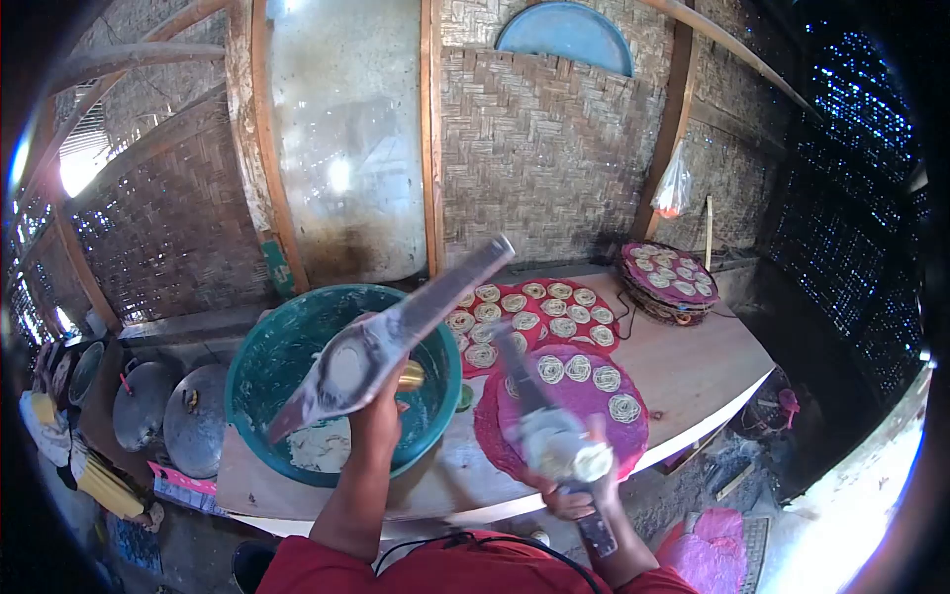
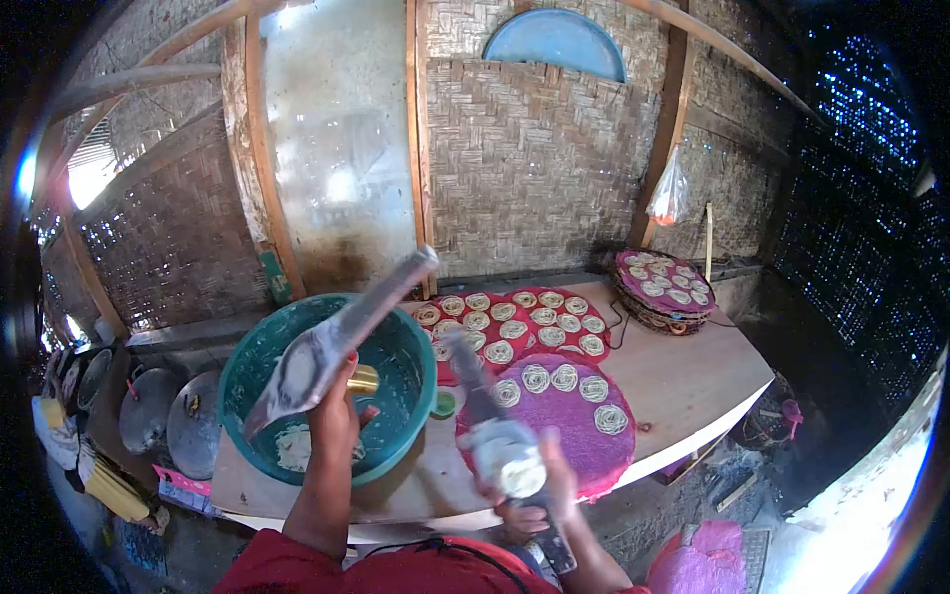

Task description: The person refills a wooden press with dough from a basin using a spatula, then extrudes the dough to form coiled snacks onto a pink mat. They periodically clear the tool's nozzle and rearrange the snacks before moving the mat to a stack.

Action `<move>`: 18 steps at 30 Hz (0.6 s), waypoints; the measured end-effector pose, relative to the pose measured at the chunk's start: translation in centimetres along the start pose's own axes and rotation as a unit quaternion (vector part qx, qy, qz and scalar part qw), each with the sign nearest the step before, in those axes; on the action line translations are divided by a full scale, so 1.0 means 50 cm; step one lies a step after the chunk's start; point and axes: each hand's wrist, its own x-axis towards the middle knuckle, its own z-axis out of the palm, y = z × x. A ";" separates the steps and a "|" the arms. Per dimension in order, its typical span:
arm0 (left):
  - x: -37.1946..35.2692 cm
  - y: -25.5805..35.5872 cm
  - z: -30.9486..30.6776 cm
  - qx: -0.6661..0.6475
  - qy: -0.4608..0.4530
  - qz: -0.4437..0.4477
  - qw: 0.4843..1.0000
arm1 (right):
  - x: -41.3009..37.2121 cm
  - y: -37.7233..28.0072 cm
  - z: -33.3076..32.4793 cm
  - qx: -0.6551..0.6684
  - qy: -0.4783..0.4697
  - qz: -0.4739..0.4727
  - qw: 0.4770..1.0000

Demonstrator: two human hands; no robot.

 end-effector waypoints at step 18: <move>-0.227 -0.062 0.434 0.274 -0.566 -0.036 0.777 | -0.314 -0.298 0.114 -0.908 0.165 -0.152 0.353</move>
